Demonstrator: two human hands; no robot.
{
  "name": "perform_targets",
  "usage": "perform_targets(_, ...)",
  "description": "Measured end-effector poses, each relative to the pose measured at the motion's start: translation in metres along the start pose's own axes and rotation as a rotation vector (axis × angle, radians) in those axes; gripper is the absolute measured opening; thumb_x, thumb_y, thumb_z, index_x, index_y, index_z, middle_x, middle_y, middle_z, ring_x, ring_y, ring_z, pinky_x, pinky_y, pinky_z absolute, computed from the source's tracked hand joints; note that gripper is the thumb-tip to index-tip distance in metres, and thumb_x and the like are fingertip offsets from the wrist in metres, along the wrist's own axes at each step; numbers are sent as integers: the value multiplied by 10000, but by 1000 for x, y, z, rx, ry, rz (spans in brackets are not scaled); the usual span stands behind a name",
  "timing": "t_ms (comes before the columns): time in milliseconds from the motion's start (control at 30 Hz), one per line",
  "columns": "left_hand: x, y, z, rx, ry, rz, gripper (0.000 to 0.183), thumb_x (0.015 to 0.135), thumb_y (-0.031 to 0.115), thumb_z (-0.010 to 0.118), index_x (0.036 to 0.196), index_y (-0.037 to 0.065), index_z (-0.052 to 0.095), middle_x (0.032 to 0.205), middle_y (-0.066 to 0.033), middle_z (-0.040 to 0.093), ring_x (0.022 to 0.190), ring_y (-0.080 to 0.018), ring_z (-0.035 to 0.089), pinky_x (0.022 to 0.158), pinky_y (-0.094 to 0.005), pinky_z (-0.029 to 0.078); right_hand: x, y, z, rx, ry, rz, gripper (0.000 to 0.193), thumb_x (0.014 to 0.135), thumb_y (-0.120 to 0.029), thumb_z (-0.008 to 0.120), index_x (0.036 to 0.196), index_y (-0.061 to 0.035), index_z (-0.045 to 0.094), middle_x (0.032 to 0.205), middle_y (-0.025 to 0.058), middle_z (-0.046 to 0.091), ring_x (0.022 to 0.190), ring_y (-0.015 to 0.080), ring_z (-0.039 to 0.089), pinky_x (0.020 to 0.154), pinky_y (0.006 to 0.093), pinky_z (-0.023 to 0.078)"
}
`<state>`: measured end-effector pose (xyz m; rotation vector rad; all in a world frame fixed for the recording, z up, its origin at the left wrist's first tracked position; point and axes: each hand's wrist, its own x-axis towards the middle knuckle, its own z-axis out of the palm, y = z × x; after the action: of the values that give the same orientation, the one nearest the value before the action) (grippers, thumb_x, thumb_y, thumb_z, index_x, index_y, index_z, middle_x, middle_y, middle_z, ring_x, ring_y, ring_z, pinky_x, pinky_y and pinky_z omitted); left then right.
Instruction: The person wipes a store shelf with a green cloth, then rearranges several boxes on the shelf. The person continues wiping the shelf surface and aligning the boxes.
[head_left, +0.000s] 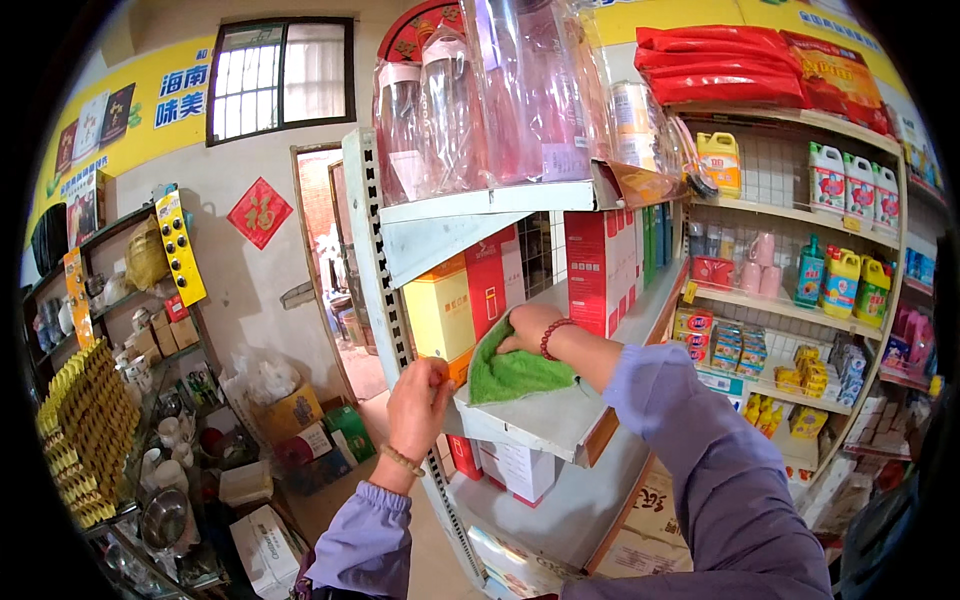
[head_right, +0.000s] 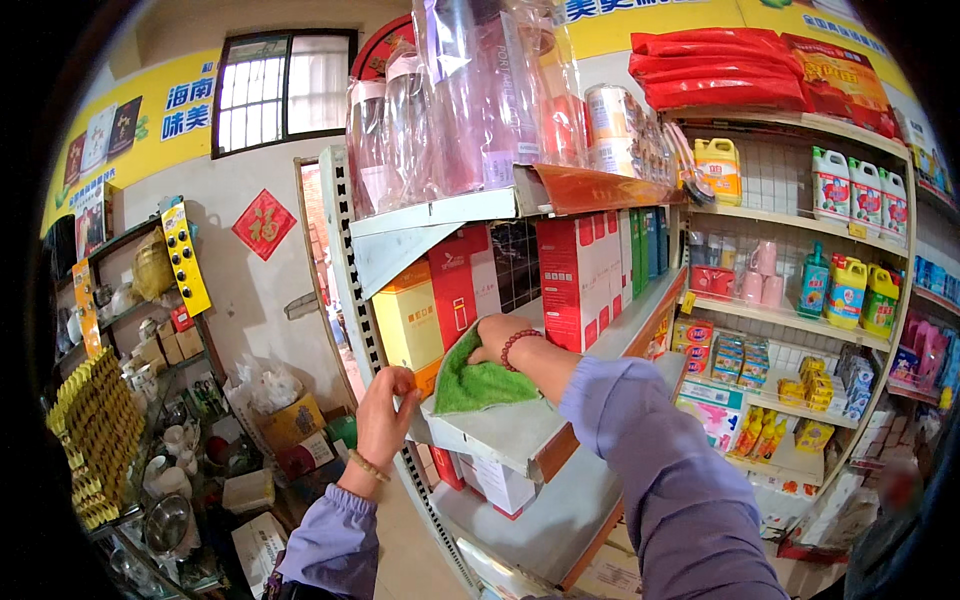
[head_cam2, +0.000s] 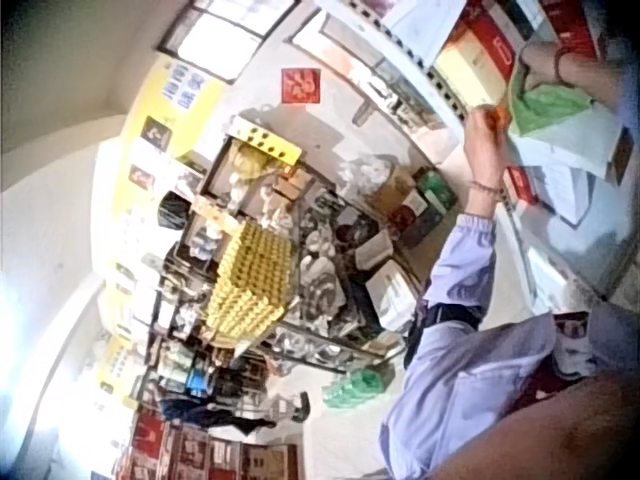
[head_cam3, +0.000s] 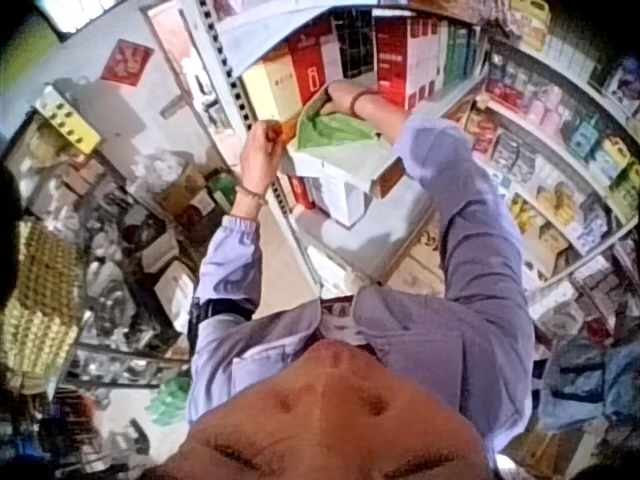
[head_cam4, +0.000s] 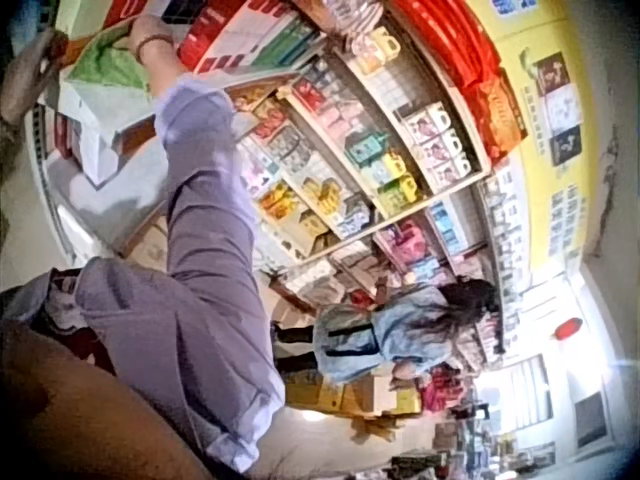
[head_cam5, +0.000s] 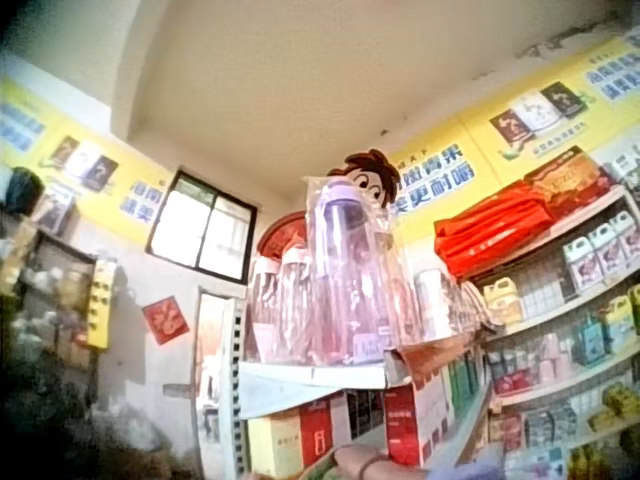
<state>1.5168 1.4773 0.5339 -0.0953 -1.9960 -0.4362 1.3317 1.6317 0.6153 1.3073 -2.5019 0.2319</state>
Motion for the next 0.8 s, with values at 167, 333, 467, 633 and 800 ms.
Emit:
perform_targets(167, 2, -6, 1, 34, -17, -22, 152, 791, 30, 657, 898, 42, 550, 805, -94, 577, 763, -240, 595, 672, -341, 480, 5, -5, 15, -35, 88, 13, 503, 766, -494, 684, 943, -24, 693, 961, 194, 668, 917, 354, 637, 804, 428, 506)
perform_targets(333, 5, 5, -4, 76, 48, 66, 133, 793, 41, 640, 902, 45, 564, 833, -104, 561, 793, -280, 569, 687, -369, 458, -16, 28, -8, 170, 70, 50, 459, 783, -417, 681, 984, -4, 684, 966, 231, 661, 932, 368, 636, 827, 420, 503)
perform_targets(467, 12, 30, -7, -42, 77, 128, 120, 785, 17, 632, 892, 38, 582, 824, -105, 556, 814, -281, 545, 707, -367, 441, -66, 76, -38, 445, 160, 46, 428, 802, -362, 666, 1034, -3, 664, 992, 189, 666, 929, 305, 638, 821, 384, 505)
perform_targets(633, 29, 76, 10, -163, -86, 325, 144, 820, 126, 622, 947, 58, 614, 905, -107, 594, 873, -304, 531, 798, -399, 406, -122, 167, -59, 744, 346, 118, 399, 825, -293, 649, 1096, -1, 638, 1026, 138, 673, 924, 226, 640, 813, 340, 507)
perform_targets(800, 33, 113, 22, -305, -350, 310, 226, 852, 176, 581, 1039, 57, 625, 1010, -119, 596, 984, -299, 507, 895, -381, 391, -118, 222, -46, 338, 287, 229, 480, 781, -321, 663, 1122, 15, 620, 1042, 170, 672, 939, 246, 649, 831, 346, 505)
